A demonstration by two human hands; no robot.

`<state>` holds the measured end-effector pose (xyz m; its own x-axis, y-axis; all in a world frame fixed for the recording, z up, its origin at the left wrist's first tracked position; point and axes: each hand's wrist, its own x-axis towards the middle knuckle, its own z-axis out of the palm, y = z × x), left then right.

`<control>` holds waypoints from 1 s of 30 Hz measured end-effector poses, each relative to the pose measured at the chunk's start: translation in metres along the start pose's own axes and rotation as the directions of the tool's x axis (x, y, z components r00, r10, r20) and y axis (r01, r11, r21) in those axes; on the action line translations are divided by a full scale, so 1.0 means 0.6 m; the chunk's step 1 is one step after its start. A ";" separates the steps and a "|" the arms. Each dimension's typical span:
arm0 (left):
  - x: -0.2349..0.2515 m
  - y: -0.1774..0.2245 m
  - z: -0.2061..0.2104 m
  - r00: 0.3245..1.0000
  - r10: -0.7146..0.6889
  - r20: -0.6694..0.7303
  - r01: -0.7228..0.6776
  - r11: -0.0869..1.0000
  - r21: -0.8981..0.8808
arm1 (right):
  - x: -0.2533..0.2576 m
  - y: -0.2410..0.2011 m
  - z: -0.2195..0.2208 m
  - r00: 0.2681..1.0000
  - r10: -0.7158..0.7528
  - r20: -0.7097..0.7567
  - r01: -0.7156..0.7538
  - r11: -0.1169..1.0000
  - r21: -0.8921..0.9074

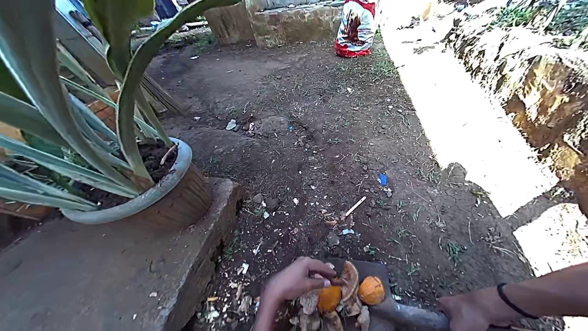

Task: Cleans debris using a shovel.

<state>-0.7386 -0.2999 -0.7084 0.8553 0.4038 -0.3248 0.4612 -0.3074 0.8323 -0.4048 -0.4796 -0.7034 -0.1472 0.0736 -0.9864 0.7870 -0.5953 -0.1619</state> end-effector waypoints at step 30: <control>-0.232 -0.110 0.111 -0.155 -0.682 -0.715 0.851 0.275 -0.448 | -0.022 0.007 0.037 0.999 0.036 -0.032 -0.034 0.999 0.041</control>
<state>-0.8724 -0.3930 -0.7482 -0.6163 0.7626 -0.1962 0.7489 0.6447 0.1535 -0.4131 -0.5009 -0.6906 -0.0997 0.0781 -0.9919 0.7666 -0.6296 -0.1266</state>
